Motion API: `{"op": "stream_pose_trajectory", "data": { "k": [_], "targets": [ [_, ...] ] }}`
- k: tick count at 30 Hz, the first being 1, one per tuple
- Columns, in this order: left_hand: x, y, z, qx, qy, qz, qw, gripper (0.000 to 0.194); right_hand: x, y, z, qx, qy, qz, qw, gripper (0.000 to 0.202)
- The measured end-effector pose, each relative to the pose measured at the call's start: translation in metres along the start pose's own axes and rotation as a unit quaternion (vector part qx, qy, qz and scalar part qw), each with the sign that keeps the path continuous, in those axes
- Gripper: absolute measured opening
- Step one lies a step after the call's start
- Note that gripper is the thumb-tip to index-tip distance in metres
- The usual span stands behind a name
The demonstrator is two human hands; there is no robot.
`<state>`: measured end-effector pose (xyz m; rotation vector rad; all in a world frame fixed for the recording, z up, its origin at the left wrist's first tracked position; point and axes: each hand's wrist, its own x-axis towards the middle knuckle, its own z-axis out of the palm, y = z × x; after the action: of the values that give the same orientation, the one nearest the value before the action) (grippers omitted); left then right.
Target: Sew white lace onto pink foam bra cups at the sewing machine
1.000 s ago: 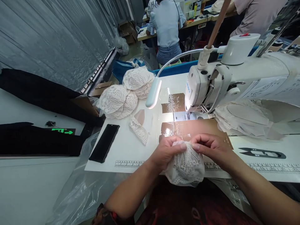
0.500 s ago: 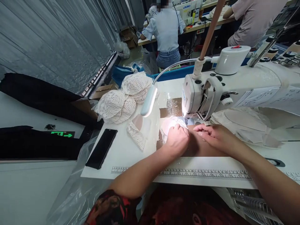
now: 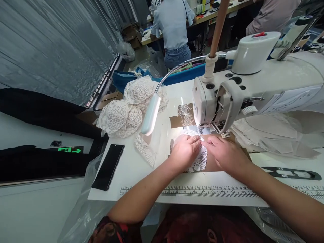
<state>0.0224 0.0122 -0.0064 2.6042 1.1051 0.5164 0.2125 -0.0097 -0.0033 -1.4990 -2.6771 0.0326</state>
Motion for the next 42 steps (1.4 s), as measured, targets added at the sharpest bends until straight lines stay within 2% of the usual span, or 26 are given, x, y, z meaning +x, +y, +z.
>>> {"op": "stream_pose_trajectory", "data": {
  "k": [3,8,14,18,22,27,33,35,38,40,42],
  "targets": [
    [0.006,-0.01,0.005,0.006,0.0,-0.003,1.0,0.031,0.007,-0.001,-0.002,-0.025,0.002,0.026,0.999,0.041],
    [0.017,-0.024,0.003,-0.021,0.002,0.019,1.0,0.03,0.012,-0.002,0.0,-0.024,0.024,0.06,0.998,0.044],
    [0.018,-0.034,0.005,-0.045,-0.003,0.028,0.999,0.03,0.009,-0.001,0.006,-0.021,0.089,0.037,0.995,0.044],
    [0.019,-0.038,0.007,-0.035,0.014,0.04,0.998,0.03,0.008,0.0,0.009,-0.03,0.092,0.027,0.995,0.044],
    [0.021,-0.037,0.007,-0.008,0.026,0.023,0.999,0.033,0.007,0.0,0.01,-0.022,0.08,0.029,0.996,0.051],
    [0.018,-0.032,0.001,0.063,-0.009,-0.021,0.998,0.042,0.006,0.001,0.011,0.011,0.064,0.045,0.997,0.045],
    [0.009,-0.021,0.0,0.127,-0.036,-0.077,0.988,0.056,0.002,0.006,0.022,0.035,0.141,0.019,0.989,0.038],
    [0.004,-0.016,-0.009,0.14,-0.043,-0.108,0.983,0.056,0.001,0.007,0.025,0.027,0.16,0.013,0.987,0.037],
    [-0.011,-0.013,-0.036,0.11,-0.059,-0.131,0.983,0.05,0.0,0.009,0.028,0.022,0.175,-0.001,0.984,0.037],
    [-0.029,-0.018,-0.057,0.1,-0.028,-0.158,0.982,0.045,0.0,0.01,0.029,0.028,0.178,-0.005,0.984,0.037],
    [-0.052,-0.029,-0.074,0.143,0.035,-0.253,0.956,0.042,0.001,0.01,0.03,0.039,0.173,-0.005,0.984,0.038]
  ]
}}
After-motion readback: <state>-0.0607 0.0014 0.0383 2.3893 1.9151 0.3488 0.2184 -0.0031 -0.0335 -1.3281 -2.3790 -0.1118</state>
